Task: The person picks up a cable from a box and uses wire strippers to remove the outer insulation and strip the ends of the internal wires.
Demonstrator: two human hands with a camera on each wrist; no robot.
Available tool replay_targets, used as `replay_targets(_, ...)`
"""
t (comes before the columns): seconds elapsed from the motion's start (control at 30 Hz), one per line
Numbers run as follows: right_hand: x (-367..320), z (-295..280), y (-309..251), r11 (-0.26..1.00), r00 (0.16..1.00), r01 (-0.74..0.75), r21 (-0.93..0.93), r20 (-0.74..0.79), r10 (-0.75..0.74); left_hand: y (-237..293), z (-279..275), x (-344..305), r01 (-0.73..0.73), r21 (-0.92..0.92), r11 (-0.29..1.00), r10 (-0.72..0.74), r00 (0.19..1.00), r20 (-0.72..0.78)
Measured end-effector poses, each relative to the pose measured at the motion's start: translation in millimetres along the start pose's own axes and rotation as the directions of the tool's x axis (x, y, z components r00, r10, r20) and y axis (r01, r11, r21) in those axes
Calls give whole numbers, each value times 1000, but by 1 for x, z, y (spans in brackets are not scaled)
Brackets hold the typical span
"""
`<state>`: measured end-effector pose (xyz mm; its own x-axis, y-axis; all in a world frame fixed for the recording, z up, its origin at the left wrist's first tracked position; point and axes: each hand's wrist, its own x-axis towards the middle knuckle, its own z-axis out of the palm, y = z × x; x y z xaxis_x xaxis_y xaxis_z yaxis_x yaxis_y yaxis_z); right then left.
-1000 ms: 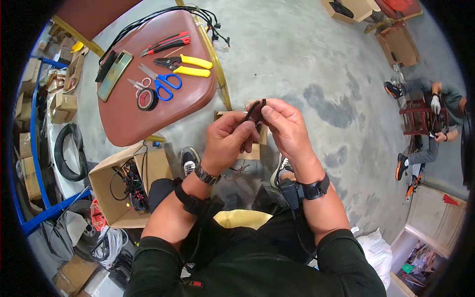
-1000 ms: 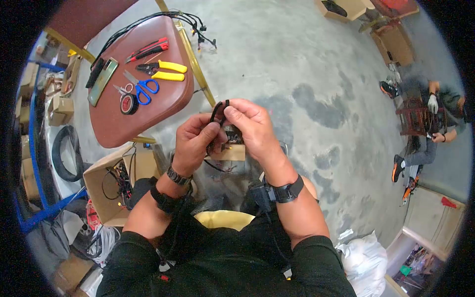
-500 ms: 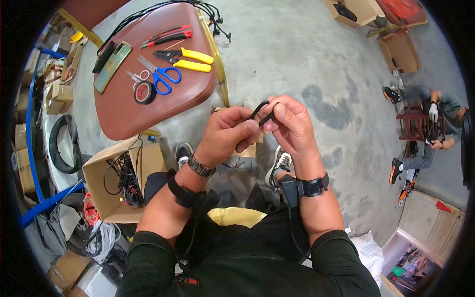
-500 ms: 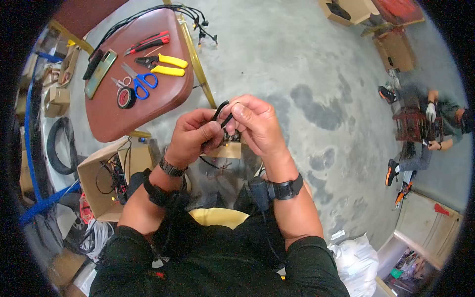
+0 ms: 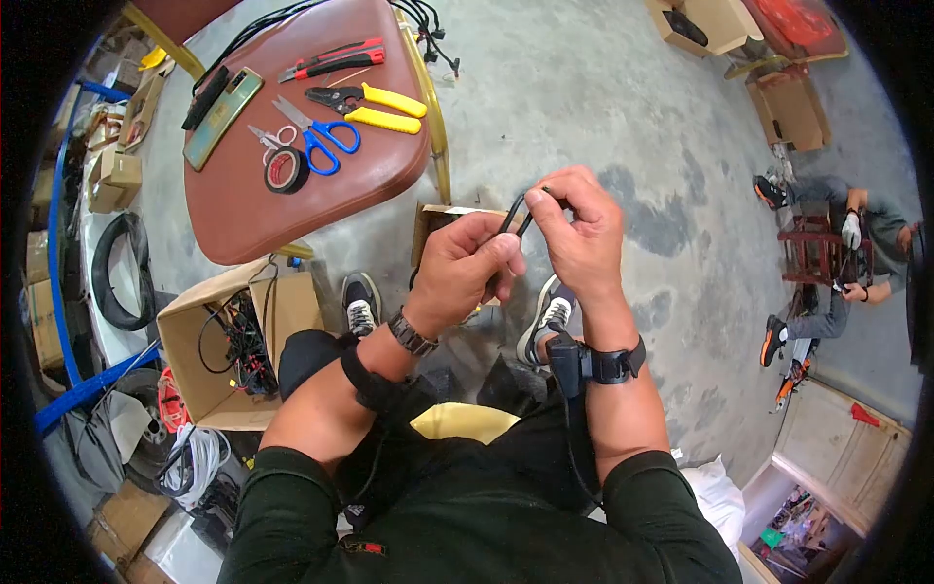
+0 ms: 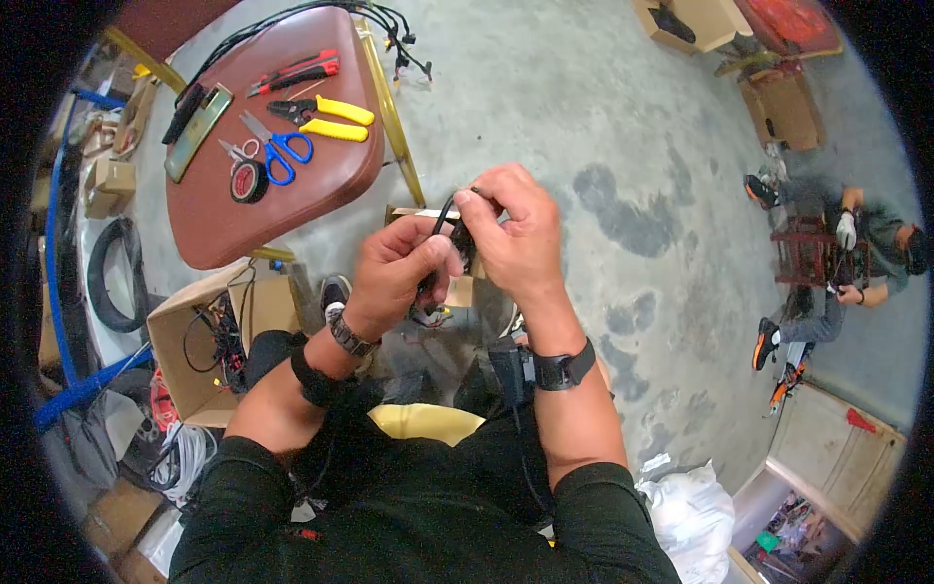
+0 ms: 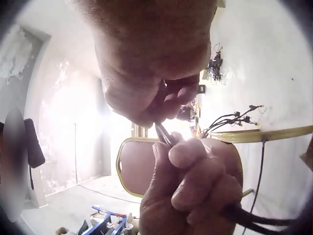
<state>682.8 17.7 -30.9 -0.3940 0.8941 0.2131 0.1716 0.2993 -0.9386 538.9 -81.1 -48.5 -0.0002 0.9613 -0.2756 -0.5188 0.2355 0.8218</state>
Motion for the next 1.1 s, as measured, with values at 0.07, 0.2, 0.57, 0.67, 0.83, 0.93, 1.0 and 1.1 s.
replay_targets(0.07, -1, 1, 5, 968, 976, -213, 133, 71, 205, 1, -1, -1, -16, 3, 1000, 16, 1000, -16)
replay_targets(0.2, -1, 4, -8, 783, 914, -405, 472, 232, 333, 2, -5, -3, -48, 68, 997, 47, 999, 6)
replay_targets(0.57, -2, -4, 5, 834, 911, -374, 405, 328, 249, 10, -8, 0, -38, 197, 980, 35, 999, 19)
replay_targets(0.67, -2, -4, 6, 862, 909, -384, 332, 301, 288, 14, -10, 3, 17, 216, 976, -22, 1000, 22)
replay_targets(0.83, -3, -1, 4, 913, 899, -386, 128, 272, 342, 7, -11, 5, 39, 305, 952, -34, 999, -21)
replay_targets(0.93, -4, 1, 5, 944, 929, -314, 106, 242, 282, 4, -8, 4, 112, 290, 950, -104, 994, -43)
replay_targets(1.0, -4, 2, 7, 959, 946, -262, 105, 225, 234, 5, -3, 1, 134, 282, 950, -117, 990, -78)
replay_targets(1.1, -5, 4, 8, 970, 955, -229, 78, 210, 209, 3, 0, 0, 147, 286, 947, -123, 987, -100)
